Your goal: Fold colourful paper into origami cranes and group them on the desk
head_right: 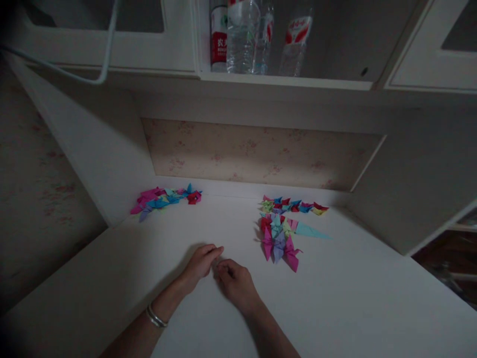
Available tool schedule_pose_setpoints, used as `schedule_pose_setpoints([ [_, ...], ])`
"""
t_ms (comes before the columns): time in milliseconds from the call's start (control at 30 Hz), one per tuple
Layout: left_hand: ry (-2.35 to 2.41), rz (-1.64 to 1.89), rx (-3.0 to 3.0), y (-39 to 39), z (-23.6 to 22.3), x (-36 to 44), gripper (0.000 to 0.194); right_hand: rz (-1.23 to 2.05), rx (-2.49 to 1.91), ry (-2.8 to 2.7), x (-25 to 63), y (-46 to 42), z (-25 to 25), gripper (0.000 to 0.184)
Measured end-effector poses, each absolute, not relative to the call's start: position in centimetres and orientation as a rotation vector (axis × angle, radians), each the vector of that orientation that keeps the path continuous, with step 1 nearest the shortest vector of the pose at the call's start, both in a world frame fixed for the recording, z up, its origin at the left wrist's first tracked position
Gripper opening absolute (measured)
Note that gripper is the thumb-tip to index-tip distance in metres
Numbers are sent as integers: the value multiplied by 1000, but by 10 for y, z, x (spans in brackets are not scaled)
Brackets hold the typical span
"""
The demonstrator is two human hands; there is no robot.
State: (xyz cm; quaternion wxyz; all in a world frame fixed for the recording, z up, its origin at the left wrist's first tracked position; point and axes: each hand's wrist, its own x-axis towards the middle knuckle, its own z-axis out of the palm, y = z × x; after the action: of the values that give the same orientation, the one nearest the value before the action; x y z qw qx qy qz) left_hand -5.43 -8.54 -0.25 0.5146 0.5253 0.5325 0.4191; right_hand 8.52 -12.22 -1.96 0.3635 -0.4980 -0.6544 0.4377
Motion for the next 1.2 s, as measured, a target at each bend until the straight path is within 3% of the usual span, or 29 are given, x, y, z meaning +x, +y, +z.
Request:
schedule_pose_setpoints([
  [1200, 1254, 1010, 1169, -89, 5, -54, 39, 1144, -1191, -1691, 85, -122, -23, 25],
])
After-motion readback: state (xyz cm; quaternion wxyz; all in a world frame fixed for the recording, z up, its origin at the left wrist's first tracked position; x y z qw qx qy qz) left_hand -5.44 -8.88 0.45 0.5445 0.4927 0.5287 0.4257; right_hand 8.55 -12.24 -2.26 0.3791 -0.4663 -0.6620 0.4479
